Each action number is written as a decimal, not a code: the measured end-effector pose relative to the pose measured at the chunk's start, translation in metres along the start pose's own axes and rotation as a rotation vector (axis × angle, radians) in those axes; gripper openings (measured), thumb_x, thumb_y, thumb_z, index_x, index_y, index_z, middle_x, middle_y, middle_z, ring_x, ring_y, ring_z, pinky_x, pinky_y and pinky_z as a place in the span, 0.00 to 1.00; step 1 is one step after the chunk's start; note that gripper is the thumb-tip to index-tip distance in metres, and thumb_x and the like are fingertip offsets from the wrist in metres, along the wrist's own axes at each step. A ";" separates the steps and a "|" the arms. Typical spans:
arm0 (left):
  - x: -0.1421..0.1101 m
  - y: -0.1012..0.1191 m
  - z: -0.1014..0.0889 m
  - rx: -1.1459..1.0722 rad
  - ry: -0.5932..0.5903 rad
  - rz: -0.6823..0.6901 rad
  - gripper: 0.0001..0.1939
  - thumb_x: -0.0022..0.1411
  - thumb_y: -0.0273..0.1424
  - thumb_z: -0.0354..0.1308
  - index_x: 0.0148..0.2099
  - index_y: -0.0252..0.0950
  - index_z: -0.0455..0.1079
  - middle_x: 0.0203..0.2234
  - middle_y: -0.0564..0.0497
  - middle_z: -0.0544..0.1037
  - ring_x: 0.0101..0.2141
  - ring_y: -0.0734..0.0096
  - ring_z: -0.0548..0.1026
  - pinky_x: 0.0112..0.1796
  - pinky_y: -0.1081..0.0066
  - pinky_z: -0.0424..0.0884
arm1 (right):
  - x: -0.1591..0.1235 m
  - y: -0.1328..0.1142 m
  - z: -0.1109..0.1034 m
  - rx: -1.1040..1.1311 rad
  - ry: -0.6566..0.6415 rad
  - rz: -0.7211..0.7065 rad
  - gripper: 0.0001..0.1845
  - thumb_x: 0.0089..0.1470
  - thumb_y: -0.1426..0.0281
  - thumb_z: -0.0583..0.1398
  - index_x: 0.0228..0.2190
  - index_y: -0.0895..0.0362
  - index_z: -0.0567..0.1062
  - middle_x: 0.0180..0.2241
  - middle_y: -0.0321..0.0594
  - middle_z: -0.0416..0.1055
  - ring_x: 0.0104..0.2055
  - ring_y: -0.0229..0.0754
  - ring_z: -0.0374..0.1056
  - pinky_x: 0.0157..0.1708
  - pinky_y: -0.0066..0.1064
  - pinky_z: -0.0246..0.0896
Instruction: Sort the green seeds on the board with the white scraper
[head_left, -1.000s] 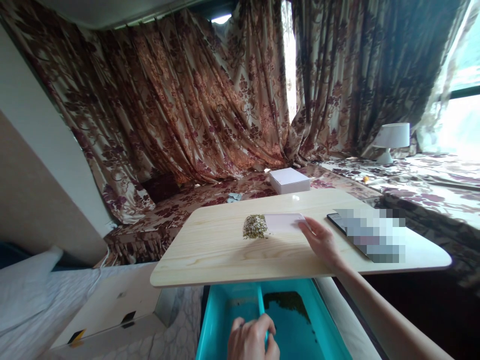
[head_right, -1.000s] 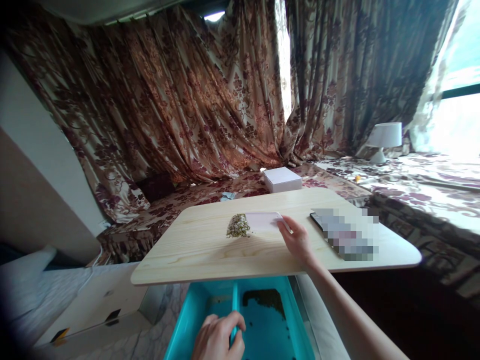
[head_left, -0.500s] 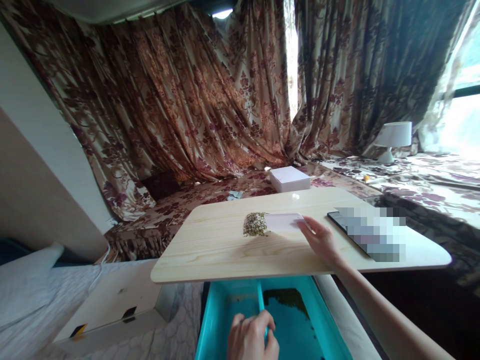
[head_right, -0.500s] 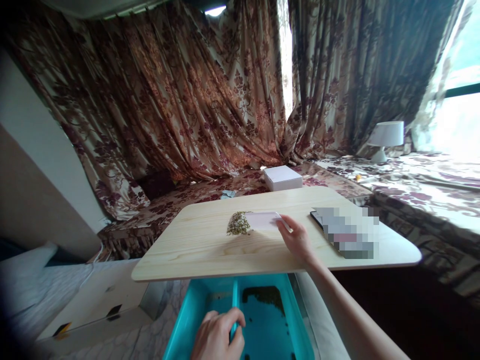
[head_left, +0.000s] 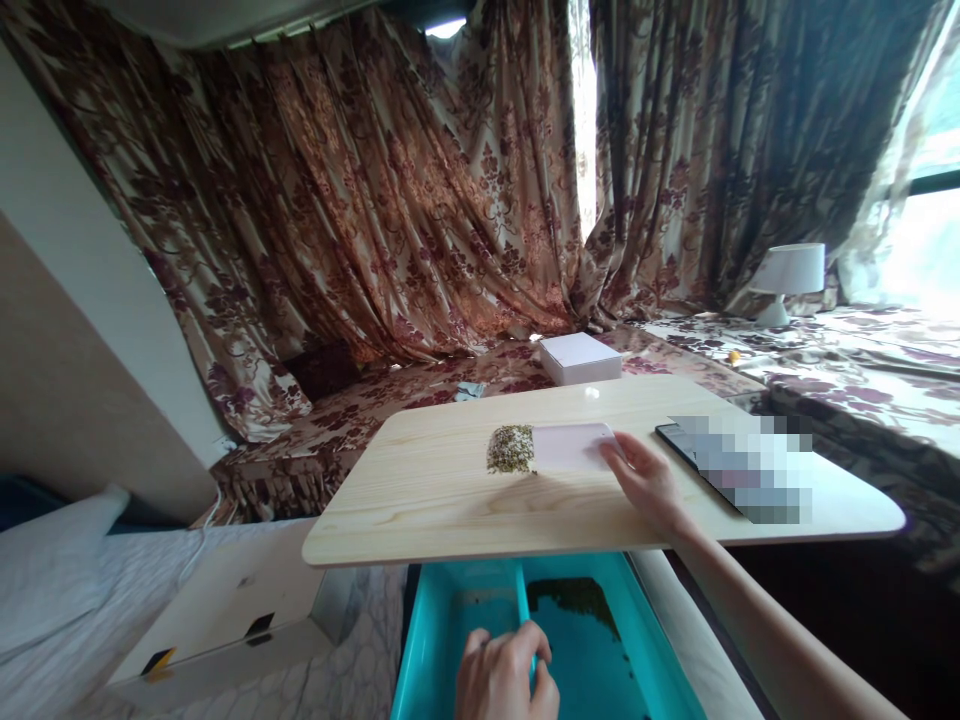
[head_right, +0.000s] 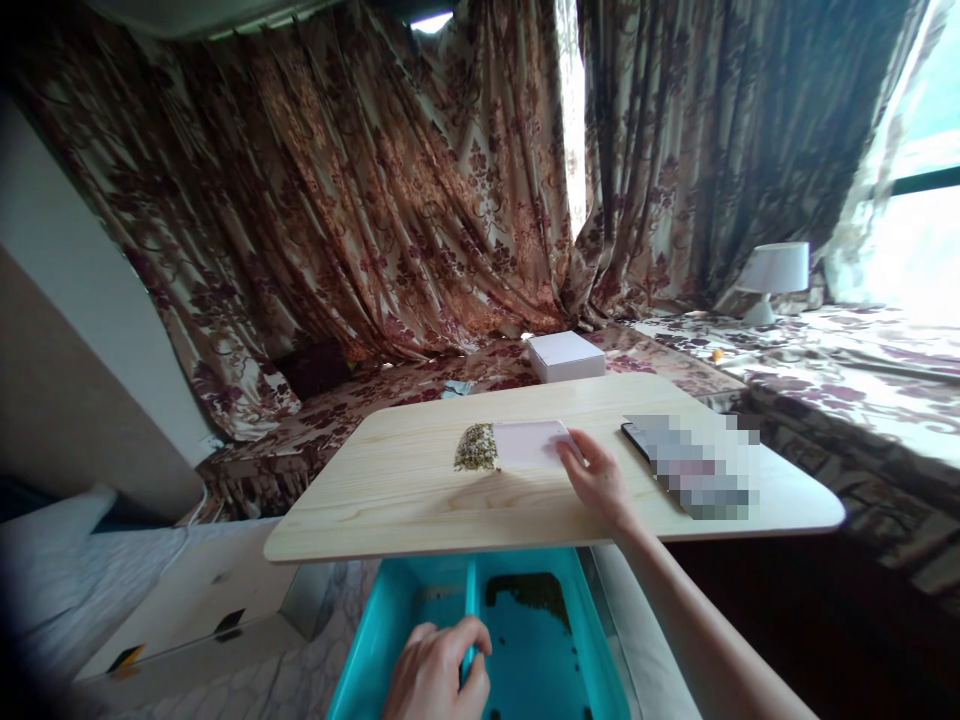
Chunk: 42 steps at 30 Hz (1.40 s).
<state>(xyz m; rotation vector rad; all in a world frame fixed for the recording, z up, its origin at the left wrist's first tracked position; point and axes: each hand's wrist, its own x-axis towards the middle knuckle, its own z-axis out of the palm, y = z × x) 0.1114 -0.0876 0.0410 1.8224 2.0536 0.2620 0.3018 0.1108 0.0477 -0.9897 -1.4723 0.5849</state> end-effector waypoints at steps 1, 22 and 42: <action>0.000 0.000 0.000 -0.001 -0.001 0.001 0.17 0.55 0.24 0.47 0.39 0.45 0.73 0.32 0.55 0.78 0.39 0.65 0.72 0.45 0.69 0.60 | 0.000 0.001 0.000 0.015 -0.005 0.002 0.16 0.50 0.57 0.59 0.35 0.55 0.77 0.34 0.43 0.79 0.37 0.48 0.74 0.37 0.37 0.69; -0.002 0.001 -0.004 -0.032 -0.012 0.003 0.16 0.56 0.24 0.47 0.39 0.44 0.73 0.32 0.55 0.79 0.38 0.65 0.72 0.45 0.69 0.60 | 0.006 0.006 0.006 0.157 -0.107 0.050 0.18 0.49 0.52 0.61 0.33 0.54 0.75 0.30 0.40 0.77 0.34 0.46 0.73 0.35 0.34 0.68; 0.000 -0.004 0.004 -0.038 0.031 0.029 0.16 0.55 0.24 0.48 0.38 0.45 0.74 0.31 0.56 0.79 0.38 0.66 0.72 0.45 0.69 0.60 | 0.004 0.003 0.004 0.186 -0.087 0.029 0.19 0.49 0.51 0.61 0.33 0.54 0.76 0.30 0.40 0.77 0.34 0.45 0.72 0.34 0.33 0.69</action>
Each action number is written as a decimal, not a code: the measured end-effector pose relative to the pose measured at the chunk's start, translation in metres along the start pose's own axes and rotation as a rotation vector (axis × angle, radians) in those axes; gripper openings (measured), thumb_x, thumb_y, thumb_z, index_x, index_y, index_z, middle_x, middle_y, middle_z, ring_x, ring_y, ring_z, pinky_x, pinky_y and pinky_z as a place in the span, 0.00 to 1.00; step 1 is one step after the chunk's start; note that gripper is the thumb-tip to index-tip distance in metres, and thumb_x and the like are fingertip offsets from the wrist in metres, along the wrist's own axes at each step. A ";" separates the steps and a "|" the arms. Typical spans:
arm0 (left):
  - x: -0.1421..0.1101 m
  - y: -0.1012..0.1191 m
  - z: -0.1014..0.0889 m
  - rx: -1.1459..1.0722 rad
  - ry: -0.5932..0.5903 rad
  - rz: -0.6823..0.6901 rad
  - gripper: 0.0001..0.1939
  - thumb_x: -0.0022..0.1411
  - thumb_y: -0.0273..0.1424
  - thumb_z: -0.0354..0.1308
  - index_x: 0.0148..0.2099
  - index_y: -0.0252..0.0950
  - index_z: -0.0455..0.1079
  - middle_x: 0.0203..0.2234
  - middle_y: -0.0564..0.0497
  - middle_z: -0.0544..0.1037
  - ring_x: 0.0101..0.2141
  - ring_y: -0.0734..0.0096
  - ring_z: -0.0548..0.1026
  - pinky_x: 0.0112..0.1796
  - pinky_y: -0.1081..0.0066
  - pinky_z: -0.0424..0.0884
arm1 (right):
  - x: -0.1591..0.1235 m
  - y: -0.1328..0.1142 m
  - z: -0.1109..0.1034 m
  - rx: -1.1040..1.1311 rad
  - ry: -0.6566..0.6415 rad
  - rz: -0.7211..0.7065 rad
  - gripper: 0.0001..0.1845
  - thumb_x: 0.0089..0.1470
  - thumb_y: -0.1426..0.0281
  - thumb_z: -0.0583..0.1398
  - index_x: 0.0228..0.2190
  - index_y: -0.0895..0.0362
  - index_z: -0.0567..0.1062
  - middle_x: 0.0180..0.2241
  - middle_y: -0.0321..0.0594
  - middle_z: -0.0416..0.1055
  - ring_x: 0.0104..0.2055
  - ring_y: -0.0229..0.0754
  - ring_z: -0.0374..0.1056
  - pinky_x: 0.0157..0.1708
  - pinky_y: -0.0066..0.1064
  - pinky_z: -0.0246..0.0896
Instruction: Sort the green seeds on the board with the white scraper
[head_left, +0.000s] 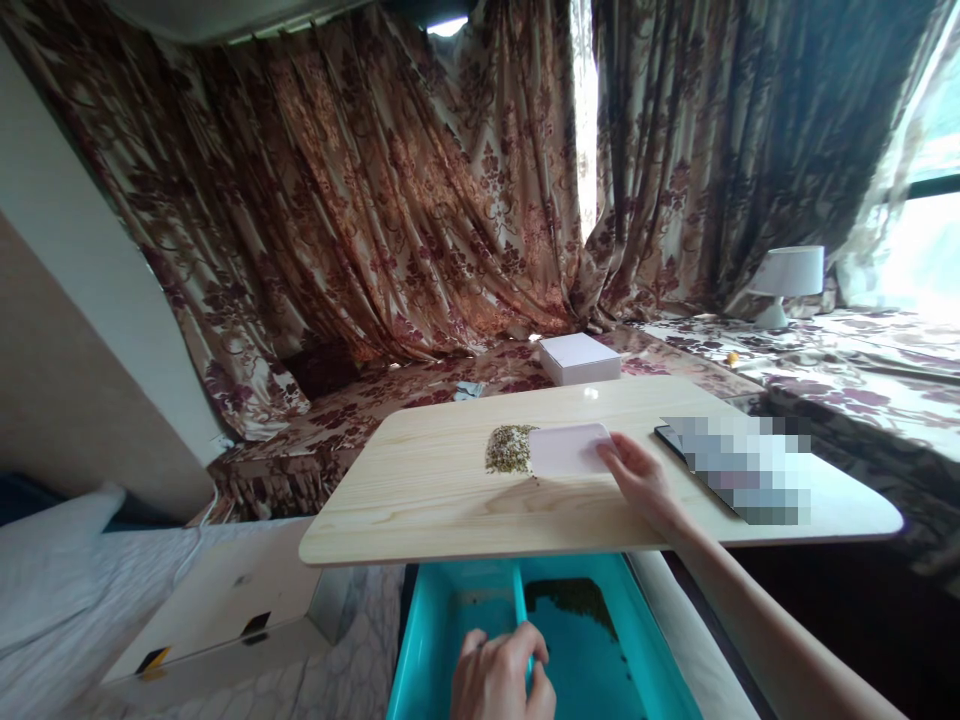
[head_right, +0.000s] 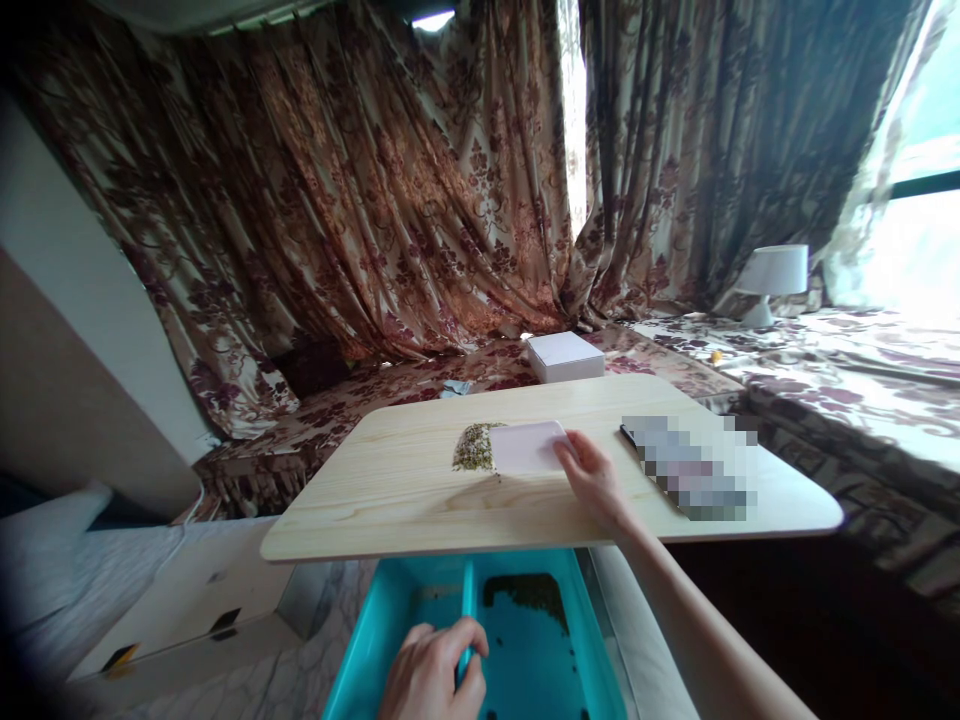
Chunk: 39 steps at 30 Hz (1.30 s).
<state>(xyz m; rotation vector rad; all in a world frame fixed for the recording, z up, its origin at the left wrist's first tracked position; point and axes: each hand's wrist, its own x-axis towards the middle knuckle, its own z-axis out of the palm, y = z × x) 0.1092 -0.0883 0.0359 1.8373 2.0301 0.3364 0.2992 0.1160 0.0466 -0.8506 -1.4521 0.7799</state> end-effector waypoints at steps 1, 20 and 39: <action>0.000 0.000 -0.001 0.005 -0.004 -0.005 0.16 0.55 0.24 0.48 0.38 0.45 0.74 0.31 0.56 0.79 0.38 0.66 0.72 0.45 0.69 0.60 | 0.000 -0.001 0.000 -0.002 -0.007 0.002 0.19 0.48 0.51 0.62 0.33 0.54 0.76 0.31 0.40 0.78 0.34 0.45 0.73 0.34 0.33 0.69; -0.002 0.006 -0.008 0.043 -0.041 -0.031 0.16 0.58 0.26 0.47 0.40 0.45 0.73 0.32 0.55 0.78 0.39 0.65 0.71 0.43 0.71 0.60 | -0.003 -0.016 -0.001 0.000 0.023 0.054 0.13 0.47 0.58 0.63 0.30 0.54 0.75 0.30 0.39 0.78 0.33 0.45 0.72 0.34 0.33 0.69; -0.002 0.009 -0.011 0.034 -0.040 -0.041 0.16 0.56 0.24 0.47 0.39 0.45 0.73 0.32 0.55 0.78 0.38 0.67 0.72 0.44 0.72 0.61 | -0.003 -0.016 -0.001 0.019 0.040 0.062 0.10 0.45 0.60 0.62 0.28 0.53 0.76 0.28 0.37 0.77 0.33 0.45 0.72 0.33 0.32 0.68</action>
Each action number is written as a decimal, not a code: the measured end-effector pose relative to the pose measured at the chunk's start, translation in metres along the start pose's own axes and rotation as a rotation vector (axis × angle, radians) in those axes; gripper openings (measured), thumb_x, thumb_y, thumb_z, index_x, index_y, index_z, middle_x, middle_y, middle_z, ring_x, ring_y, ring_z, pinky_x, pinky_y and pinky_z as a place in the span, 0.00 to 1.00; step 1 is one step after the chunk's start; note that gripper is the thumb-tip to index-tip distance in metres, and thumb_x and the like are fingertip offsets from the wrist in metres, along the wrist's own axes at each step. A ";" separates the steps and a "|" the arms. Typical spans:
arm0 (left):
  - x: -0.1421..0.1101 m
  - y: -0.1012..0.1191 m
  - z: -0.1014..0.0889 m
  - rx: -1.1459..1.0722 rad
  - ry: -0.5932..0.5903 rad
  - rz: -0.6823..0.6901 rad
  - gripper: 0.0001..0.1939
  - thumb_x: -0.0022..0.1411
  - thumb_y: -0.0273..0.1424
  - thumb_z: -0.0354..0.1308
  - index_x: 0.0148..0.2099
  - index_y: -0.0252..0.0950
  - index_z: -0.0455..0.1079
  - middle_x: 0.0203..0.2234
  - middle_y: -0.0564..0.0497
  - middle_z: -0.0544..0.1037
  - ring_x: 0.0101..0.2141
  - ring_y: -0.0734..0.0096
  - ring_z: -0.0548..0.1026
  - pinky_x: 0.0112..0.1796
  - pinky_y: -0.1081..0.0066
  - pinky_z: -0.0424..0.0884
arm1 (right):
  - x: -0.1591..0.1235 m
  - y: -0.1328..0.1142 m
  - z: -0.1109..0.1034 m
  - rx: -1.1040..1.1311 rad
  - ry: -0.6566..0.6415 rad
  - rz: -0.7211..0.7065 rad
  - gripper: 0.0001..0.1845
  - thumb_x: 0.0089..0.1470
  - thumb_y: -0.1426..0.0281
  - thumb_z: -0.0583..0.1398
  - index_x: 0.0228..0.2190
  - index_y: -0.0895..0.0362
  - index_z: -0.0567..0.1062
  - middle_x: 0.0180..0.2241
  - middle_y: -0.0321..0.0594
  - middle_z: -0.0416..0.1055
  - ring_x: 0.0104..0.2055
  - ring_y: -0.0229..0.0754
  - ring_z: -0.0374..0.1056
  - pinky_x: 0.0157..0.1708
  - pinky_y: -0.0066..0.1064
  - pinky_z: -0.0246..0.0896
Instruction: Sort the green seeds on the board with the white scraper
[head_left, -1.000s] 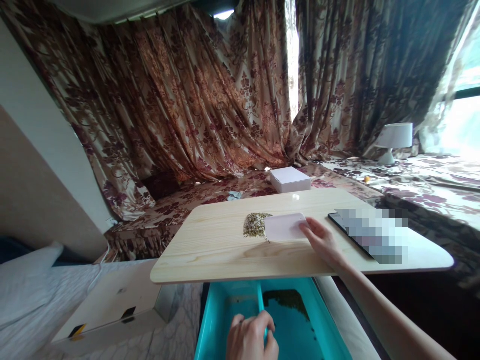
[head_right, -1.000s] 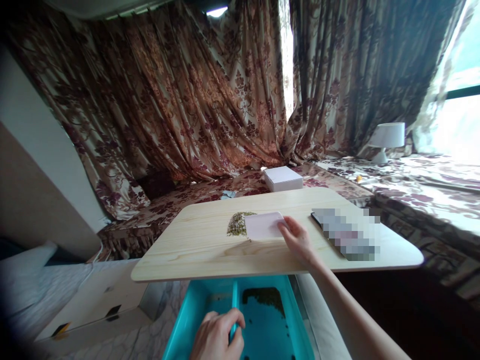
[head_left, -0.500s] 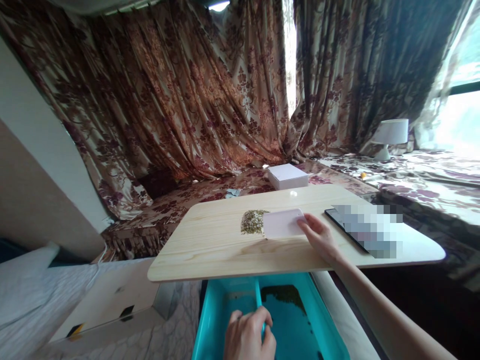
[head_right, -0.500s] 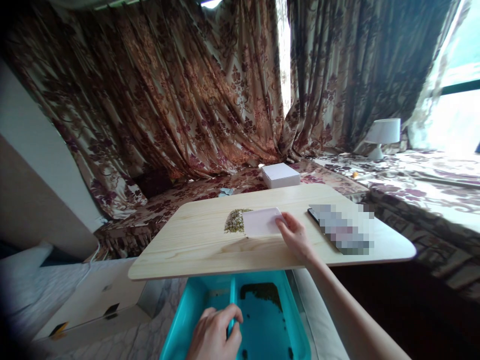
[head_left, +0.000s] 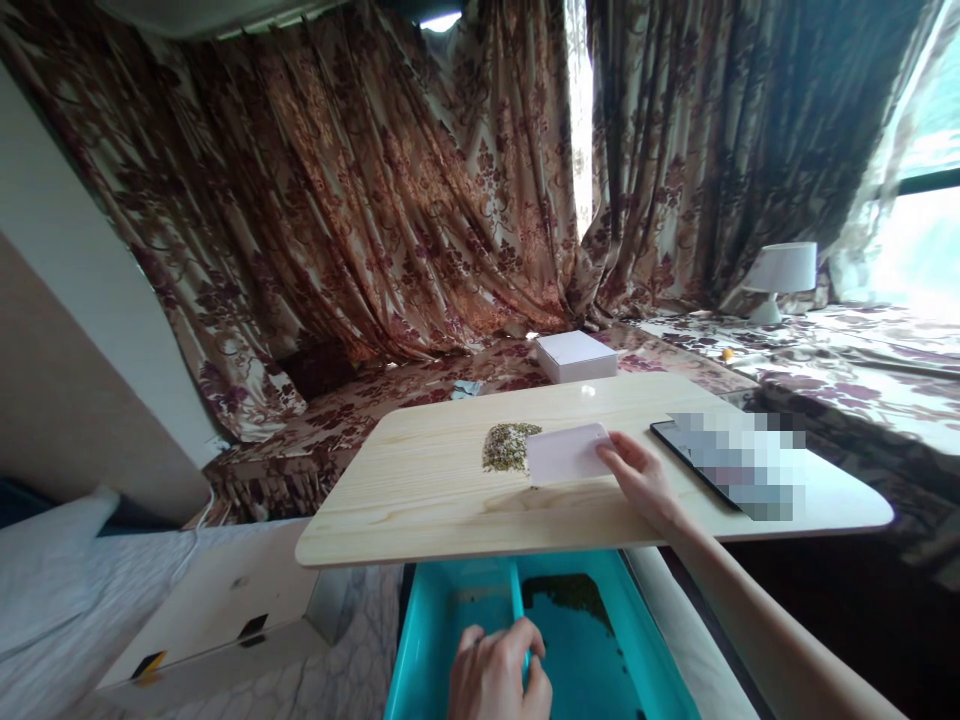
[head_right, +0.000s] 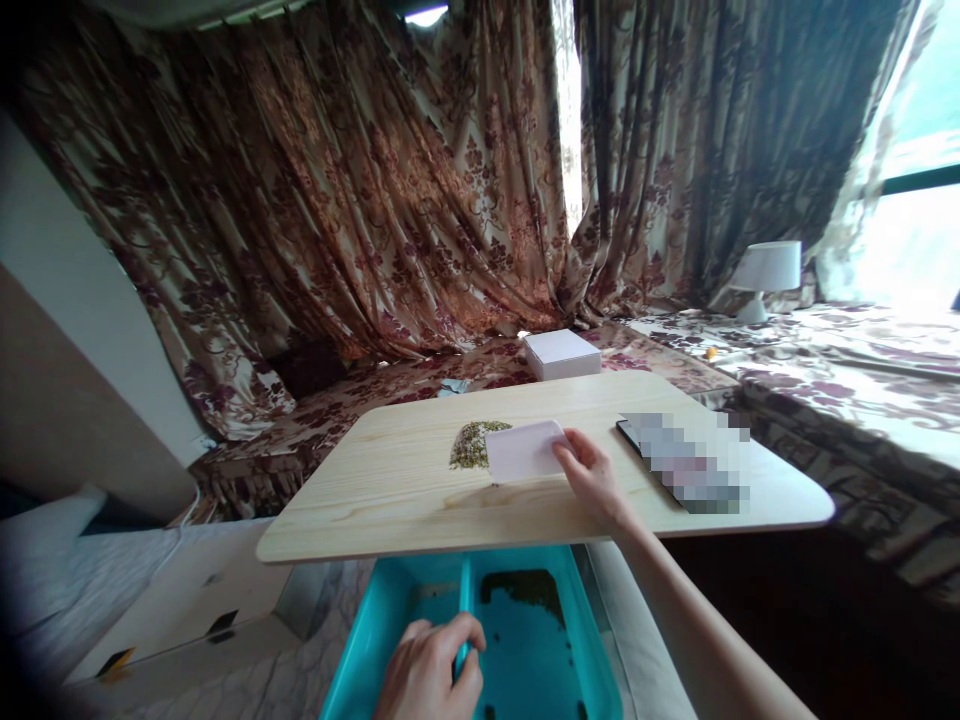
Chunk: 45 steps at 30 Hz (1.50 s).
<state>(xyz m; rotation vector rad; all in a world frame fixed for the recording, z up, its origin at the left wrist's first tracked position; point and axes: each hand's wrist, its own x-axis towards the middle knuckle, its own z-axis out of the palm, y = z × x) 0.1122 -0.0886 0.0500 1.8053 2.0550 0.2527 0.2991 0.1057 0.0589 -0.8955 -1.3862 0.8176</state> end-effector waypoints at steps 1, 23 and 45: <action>0.000 0.000 0.000 -0.001 0.010 0.003 0.16 0.56 0.25 0.47 0.39 0.45 0.74 0.32 0.55 0.78 0.38 0.67 0.72 0.44 0.72 0.61 | 0.000 0.000 0.000 -0.001 0.003 0.000 0.10 0.45 0.60 0.62 0.28 0.53 0.76 0.28 0.37 0.77 0.33 0.45 0.72 0.33 0.32 0.68; 0.001 -0.009 -0.004 -0.018 0.045 0.011 0.17 0.55 0.25 0.47 0.40 0.45 0.74 0.32 0.54 0.77 0.38 0.65 0.71 0.42 0.70 0.62 | -0.014 -0.014 -0.005 -0.039 -0.105 0.019 0.24 0.40 0.45 0.65 0.28 0.53 0.79 0.29 0.42 0.80 0.35 0.49 0.75 0.37 0.36 0.72; -0.001 -0.010 -0.003 -0.050 0.042 0.020 0.17 0.59 0.27 0.45 0.41 0.45 0.74 0.35 0.52 0.78 0.42 0.62 0.72 0.46 0.67 0.62 | -0.062 -0.033 -0.025 -0.045 -0.164 0.093 0.24 0.40 0.48 0.66 0.30 0.56 0.81 0.29 0.44 0.79 0.34 0.48 0.75 0.33 0.32 0.72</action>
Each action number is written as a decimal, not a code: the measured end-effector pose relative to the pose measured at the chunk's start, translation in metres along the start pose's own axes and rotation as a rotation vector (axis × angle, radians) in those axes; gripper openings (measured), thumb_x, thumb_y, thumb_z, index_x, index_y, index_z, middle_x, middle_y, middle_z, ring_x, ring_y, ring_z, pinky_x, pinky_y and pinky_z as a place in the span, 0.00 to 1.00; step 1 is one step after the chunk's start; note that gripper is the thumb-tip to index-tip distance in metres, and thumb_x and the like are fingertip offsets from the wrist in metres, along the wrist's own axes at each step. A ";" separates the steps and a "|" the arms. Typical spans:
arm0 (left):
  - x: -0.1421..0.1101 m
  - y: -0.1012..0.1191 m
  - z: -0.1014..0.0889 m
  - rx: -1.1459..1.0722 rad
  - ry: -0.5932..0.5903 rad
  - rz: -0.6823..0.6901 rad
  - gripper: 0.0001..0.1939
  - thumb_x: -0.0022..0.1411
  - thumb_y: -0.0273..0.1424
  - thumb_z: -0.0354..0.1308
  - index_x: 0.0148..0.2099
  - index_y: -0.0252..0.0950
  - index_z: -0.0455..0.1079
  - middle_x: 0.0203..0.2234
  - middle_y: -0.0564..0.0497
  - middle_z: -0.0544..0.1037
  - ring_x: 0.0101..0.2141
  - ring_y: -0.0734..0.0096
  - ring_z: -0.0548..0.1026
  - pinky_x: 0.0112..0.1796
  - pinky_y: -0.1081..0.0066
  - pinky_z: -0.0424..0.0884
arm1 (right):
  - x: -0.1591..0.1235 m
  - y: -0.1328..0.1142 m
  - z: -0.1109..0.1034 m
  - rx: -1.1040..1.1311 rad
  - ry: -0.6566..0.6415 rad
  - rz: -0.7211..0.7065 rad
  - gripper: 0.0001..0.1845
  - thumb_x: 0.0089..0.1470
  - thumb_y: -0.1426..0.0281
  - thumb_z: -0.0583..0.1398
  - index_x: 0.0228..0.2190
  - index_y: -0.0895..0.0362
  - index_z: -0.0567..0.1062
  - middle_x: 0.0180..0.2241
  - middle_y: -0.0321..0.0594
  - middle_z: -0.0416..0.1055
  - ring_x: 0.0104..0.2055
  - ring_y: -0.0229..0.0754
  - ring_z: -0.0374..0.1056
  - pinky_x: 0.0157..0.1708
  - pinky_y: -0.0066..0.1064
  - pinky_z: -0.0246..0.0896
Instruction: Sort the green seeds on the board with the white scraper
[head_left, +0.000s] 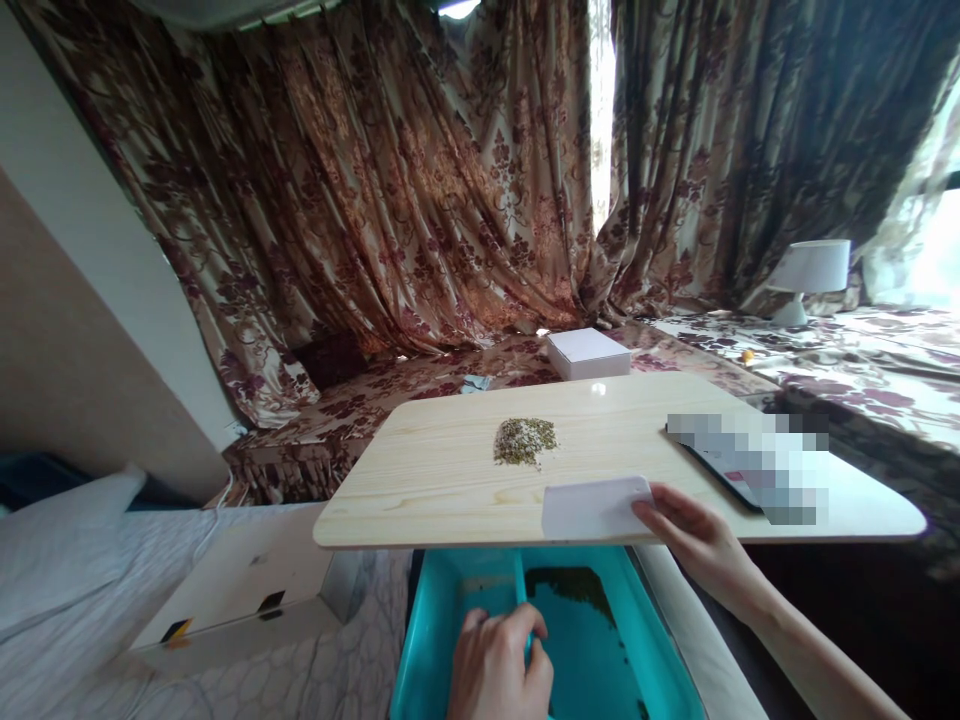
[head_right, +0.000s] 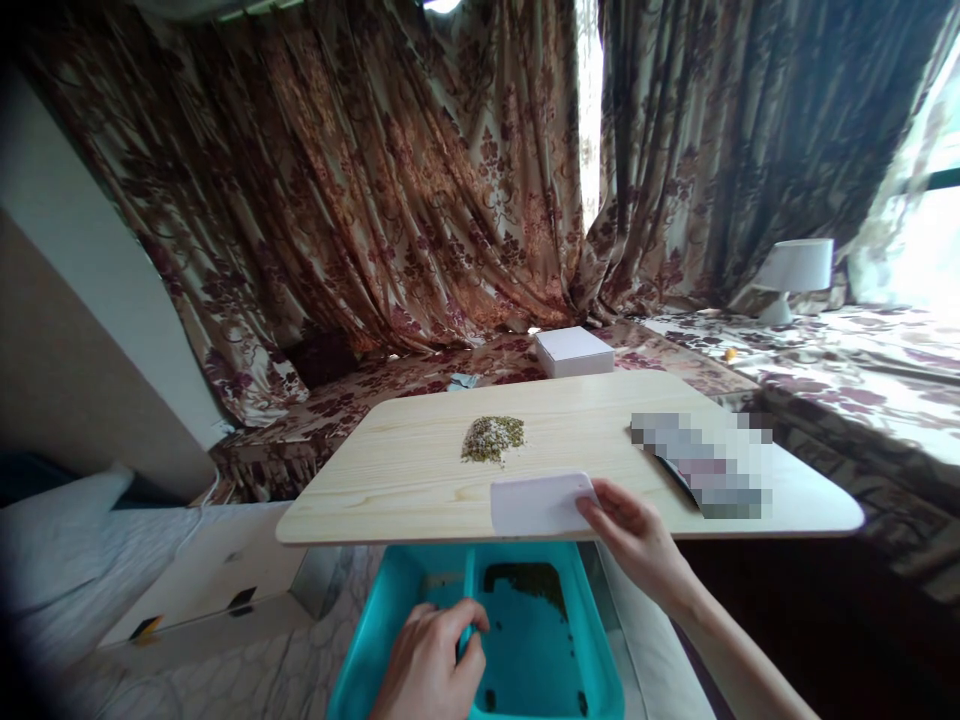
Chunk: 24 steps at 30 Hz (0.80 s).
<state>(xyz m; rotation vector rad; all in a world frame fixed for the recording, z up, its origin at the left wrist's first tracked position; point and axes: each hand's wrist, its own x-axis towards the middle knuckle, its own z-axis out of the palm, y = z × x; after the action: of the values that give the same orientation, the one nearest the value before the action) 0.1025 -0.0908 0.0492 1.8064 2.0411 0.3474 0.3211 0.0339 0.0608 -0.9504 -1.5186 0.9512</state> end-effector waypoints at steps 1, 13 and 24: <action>0.000 0.000 0.000 0.001 0.001 -0.001 0.17 0.59 0.27 0.45 0.41 0.45 0.74 0.35 0.52 0.78 0.42 0.62 0.72 0.46 0.67 0.62 | 0.000 -0.001 -0.001 -0.004 -0.005 0.002 0.24 0.41 0.49 0.66 0.30 0.56 0.81 0.29 0.43 0.80 0.34 0.48 0.75 0.33 0.31 0.72; 0.003 0.004 -0.001 0.013 -0.036 -0.018 0.17 0.55 0.26 0.48 0.40 0.45 0.75 0.33 0.53 0.79 0.39 0.64 0.72 0.46 0.68 0.62 | 0.055 0.014 0.011 0.040 0.182 -0.086 0.26 0.39 0.45 0.65 0.29 0.54 0.78 0.30 0.43 0.80 0.35 0.47 0.76 0.36 0.34 0.72; 0.002 0.001 0.002 -0.002 -0.006 -0.001 0.17 0.55 0.25 0.47 0.40 0.44 0.74 0.32 0.52 0.78 0.38 0.65 0.72 0.45 0.68 0.61 | 0.068 0.039 0.022 -0.070 0.150 -0.138 0.25 0.47 0.47 0.60 0.33 0.56 0.77 0.33 0.44 0.80 0.35 0.48 0.75 0.37 0.38 0.70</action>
<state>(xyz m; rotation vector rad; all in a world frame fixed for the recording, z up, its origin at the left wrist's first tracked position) 0.1036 -0.0888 0.0478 1.8027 2.0366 0.3433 0.2940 0.1091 0.0458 -0.9329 -1.4770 0.7168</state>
